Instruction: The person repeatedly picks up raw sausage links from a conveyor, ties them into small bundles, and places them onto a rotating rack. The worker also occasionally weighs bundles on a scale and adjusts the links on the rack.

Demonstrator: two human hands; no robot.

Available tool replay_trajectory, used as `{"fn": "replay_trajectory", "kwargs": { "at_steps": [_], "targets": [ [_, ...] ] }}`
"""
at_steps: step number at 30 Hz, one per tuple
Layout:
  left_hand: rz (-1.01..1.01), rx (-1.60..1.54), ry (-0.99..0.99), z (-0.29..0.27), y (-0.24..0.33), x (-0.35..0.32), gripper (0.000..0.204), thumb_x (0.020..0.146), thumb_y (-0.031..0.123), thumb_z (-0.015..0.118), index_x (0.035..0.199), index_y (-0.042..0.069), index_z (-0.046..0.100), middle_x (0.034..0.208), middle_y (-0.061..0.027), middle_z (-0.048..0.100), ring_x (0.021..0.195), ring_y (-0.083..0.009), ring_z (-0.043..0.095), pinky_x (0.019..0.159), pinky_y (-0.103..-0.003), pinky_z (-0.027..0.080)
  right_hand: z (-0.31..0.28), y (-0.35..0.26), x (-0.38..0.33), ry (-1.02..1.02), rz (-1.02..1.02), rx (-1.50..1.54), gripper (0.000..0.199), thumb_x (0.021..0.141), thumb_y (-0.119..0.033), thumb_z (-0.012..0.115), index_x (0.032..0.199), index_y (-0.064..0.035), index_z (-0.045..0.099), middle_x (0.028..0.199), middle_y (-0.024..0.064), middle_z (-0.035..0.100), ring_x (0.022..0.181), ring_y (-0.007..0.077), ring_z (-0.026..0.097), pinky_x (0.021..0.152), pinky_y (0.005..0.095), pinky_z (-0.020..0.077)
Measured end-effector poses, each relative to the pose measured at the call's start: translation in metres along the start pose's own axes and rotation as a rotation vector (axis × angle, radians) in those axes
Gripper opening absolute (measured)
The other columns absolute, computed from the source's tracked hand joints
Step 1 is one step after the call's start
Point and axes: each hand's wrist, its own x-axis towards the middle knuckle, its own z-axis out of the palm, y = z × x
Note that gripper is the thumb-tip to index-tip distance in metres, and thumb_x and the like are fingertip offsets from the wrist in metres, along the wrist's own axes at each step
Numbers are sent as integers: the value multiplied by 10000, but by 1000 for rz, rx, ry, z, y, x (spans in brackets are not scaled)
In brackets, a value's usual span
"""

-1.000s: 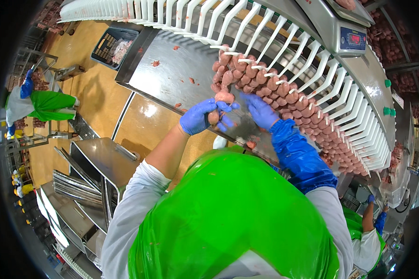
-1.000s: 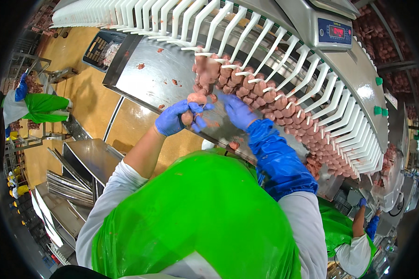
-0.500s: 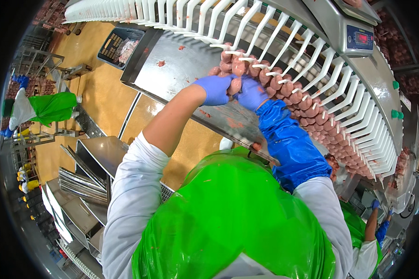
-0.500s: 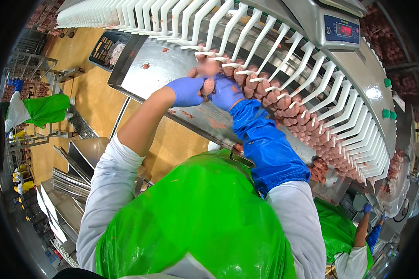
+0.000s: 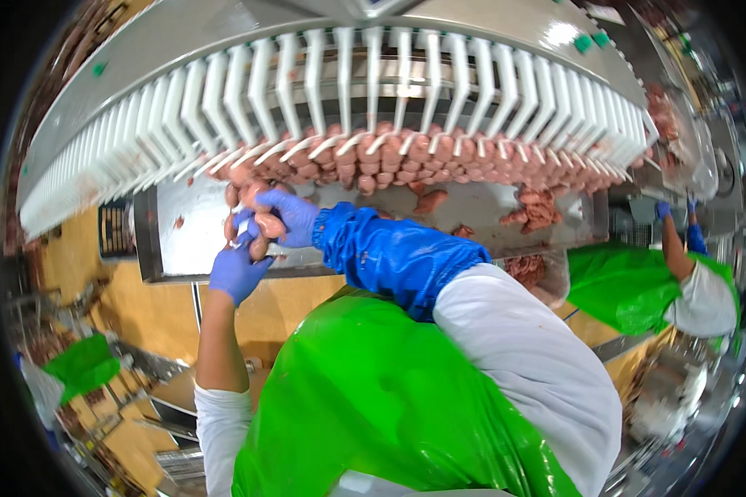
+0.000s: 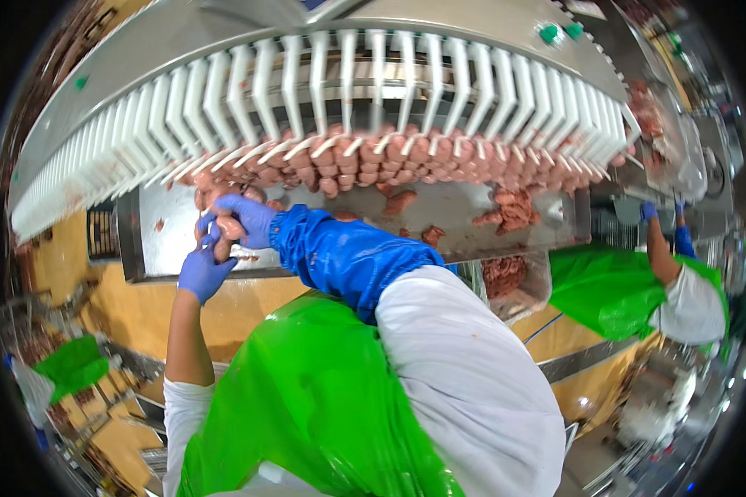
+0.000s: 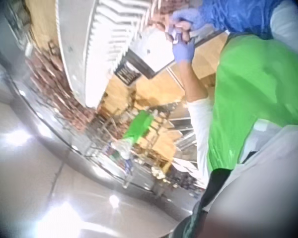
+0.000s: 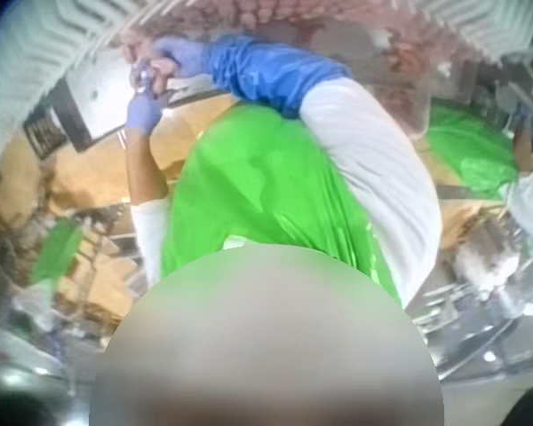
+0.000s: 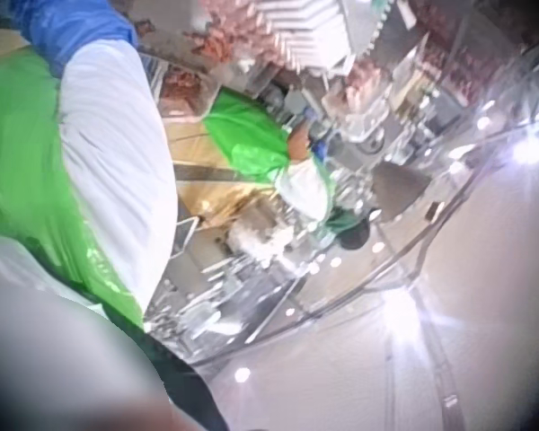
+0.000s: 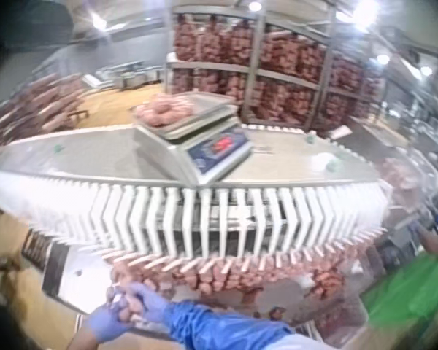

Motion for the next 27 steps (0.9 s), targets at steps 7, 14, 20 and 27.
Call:
{"fn": "replay_trajectory", "kwargs": {
  "at_steps": [7, 14, 20, 27],
  "targets": [
    [36, -665, 88, 32, -17, 8, 174, 843, 90, 728, 982, 14, 657, 815, -58, 643, 718, -161, 602, 657, -302, 493, -81, 15, 15, 151, -47, -1646, 392, 942, -228, 585, 1291, -51, 567, 1237, 170, 643, 1121, 283, 632, 967, 390, 479],
    [189, -411, 279, 105, 13, 32, 688, 825, 124, 724, 1447, 58, 436, 1410, -224, 478, 1248, -351, 496, 1018, -429, 434, -95, -29, -127, 458, 28, -1612, 450, 992, -367, 531, 1343, -90, 572, 1312, 138, 619, 1173, 311, 600, 1062, 403, 427],
    [228, -669, -188, 159, 70, 74, 732, 864, 236, 708, 1506, 97, 384, 1404, -198, 502, 1227, -304, 561, 940, -403, 511, -96, -44, -339, 884, 22, -1195, 393, 1001, -311, 566, 1316, -77, 601, 1196, 111, 668, 1029, 188, 669, 921, 320, 522],
    [484, -352, -136, 209, 198, 177, 632, 777, 283, 773, 1318, 45, 548, 1213, -213, 629, 1043, -314, 657, 849, -376, 540, -83, -81, -545, 1482, -520, -755, 311, 984, -220, 601, 1229, -31, 627, 1092, 74, 692, 911, 141, 658, 805, 297, 537]
  ]
}}
